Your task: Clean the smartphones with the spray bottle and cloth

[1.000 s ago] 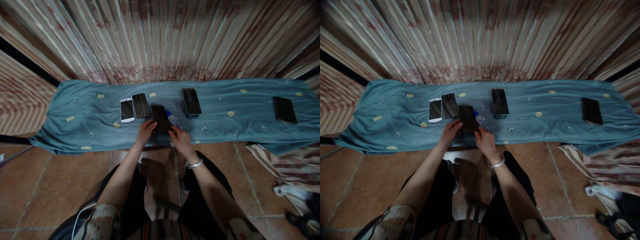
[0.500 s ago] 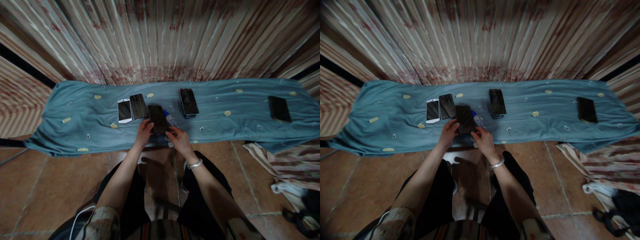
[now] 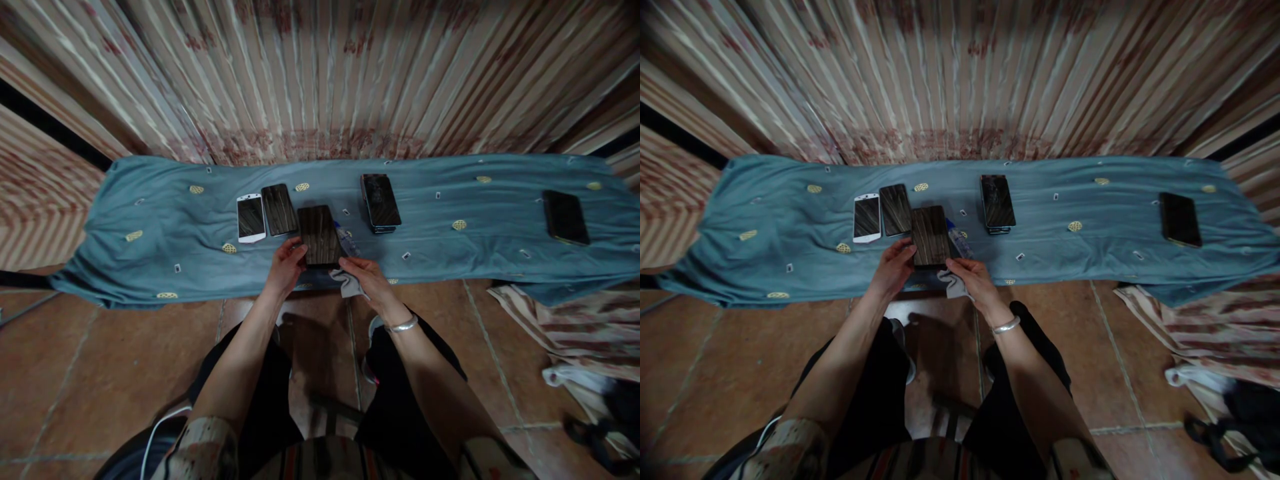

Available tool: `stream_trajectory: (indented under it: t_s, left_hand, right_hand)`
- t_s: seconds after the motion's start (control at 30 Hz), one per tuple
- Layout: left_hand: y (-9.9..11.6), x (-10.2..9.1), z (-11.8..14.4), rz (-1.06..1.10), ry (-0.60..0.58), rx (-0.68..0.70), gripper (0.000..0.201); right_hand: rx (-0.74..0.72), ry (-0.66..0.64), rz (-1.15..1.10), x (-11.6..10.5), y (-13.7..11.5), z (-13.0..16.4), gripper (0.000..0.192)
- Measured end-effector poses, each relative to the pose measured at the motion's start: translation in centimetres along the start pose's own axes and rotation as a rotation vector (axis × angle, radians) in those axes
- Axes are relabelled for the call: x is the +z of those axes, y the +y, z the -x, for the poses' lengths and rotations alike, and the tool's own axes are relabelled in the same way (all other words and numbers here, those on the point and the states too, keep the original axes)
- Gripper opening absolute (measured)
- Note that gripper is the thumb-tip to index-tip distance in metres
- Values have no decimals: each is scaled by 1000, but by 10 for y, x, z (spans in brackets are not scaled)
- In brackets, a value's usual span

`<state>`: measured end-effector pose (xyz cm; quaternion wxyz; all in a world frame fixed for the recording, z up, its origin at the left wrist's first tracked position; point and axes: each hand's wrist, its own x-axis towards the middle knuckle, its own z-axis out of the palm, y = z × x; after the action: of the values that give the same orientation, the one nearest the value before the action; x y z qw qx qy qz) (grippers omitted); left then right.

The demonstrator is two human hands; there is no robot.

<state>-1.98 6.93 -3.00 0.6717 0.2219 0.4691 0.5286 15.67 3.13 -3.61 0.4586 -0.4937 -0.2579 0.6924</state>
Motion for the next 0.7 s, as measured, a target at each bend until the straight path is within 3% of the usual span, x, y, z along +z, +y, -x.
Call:
stream_trajectory:
  t_s: [0.47,0.7]
  left_hand:
    - [-2,2,7,-122,54,84,37]
    - [4,0,12,-88,-26,54,37]
  right_hand:
    - [-101,41,169,0,11,-4,37]
    - [-215,60,246,1,16,-5,44]
